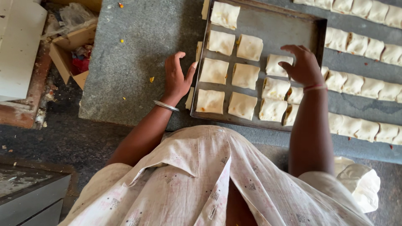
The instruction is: The person picks up folded pastry squares from a work surface and arranges them in rows onto a rectangular metal tray by hand.
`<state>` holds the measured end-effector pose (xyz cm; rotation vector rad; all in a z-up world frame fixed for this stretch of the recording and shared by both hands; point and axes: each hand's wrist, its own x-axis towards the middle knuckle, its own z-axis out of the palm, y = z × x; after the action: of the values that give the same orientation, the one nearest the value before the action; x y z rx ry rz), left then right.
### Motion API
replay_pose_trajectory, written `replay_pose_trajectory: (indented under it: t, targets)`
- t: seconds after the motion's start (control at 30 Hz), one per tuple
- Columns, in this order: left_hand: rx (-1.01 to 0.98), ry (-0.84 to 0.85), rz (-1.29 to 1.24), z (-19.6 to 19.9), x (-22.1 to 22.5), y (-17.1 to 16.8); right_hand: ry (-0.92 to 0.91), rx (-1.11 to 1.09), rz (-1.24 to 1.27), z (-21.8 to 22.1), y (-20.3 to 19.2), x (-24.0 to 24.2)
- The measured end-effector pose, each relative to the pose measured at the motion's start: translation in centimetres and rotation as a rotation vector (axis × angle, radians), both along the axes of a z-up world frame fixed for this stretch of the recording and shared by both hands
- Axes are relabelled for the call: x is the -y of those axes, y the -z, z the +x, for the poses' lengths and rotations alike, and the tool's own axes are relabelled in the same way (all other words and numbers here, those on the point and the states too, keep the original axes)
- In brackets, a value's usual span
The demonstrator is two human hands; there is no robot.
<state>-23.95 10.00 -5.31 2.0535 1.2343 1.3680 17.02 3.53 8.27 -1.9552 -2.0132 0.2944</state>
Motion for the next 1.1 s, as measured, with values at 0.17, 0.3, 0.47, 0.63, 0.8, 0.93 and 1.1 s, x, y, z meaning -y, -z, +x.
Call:
replay_pose_trajectory:
  t: [0.17, 0.3, 0.47, 0.63, 0.8, 0.93, 1.1]
  targets:
    - [0.047, 0.043, -0.032, -0.4, 0.3, 0.1, -0.259, 0.212, -0.228, 2.7, 1.5, -3.4]
    - [0.071, 0.033, -0.061, -0.4, 0.0, 0.2, -0.093, 0.121, -0.473, 3.9, 1.8, -5.6]
    - [0.039, 0.036, -0.07, -0.3, 0.0, 0.3, -0.095, 0.097, -0.414, 5.3, 2.6, -8.4]
    - [0.035, 0.035, -0.063, -0.3, 0.0, 0.0, -0.124, 0.149, -0.443, 5.5, 2.5, -10.6]
    - [0.037, 0.038, -0.056, -0.3, 0.0, 0.1, -0.182, 0.155, -0.427, 5.5, 2.5, -10.2]
    - [0.041, 0.025, -0.065, -0.3, -0.1, 0.1, -0.193, 0.112, -0.2, 3.4, 0.7, -6.7]
    - [0.074, 0.033, -0.102, -0.8, 0.3, 0.2, 0.003, -0.09, -0.144, 0.4, -0.3, 1.5]
